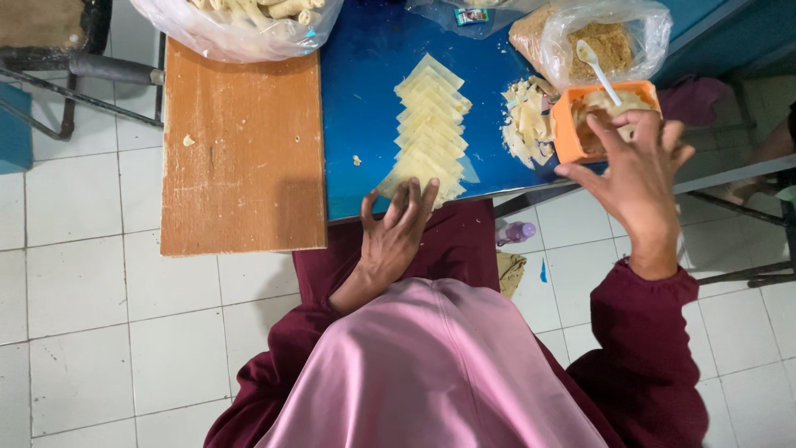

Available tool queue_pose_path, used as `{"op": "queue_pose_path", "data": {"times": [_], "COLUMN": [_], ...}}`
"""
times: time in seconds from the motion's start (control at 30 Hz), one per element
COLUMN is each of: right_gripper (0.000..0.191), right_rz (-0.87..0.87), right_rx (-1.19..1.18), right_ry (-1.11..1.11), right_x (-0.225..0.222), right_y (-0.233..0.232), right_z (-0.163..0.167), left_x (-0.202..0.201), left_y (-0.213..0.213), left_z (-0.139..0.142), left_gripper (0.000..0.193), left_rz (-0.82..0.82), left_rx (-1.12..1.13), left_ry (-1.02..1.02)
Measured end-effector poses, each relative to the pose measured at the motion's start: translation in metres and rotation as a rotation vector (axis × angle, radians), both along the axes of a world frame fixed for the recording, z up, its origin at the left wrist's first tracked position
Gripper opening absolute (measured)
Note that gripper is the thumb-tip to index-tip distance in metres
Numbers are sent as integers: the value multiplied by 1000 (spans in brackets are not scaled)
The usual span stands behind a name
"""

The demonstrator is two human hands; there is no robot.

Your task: The person sits at a blue table and folds thin square pastry sheets diagonally into triangles, pressing the folds by hand and arranging the folded pieces into a growing zigzag lattice pattern on the table. They occasionally scoop filling from an orange container with a spoon and add scraps to a pile beside the work area.

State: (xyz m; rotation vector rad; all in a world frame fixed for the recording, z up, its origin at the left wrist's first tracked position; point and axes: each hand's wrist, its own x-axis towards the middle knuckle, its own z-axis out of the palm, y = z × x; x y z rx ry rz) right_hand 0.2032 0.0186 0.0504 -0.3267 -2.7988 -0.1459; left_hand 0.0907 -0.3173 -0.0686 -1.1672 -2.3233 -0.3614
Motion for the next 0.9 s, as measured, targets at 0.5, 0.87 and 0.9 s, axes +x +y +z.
{"op": "queue_pose_path", "data": {"times": [0.5, 0.87, 0.9], "right_gripper": [100, 95, 94], "right_rz": [19, -27, -23], "right_rx": [239, 178, 166], "right_ry": [-219, -294, -282], "right_x": [-36, -50, -50], "right_y": [21, 36, 38], "right_z": [-18, -35, -37], "left_x": [-3, -3, -3], "left_y": [-3, -4, -4], "left_z": [-8, -6, -5], "left_gripper": [74, 76, 75], "left_rz": [-27, -24, -17], "left_rx": [8, -9, -24], "left_ry": [-13, -26, -20]}}
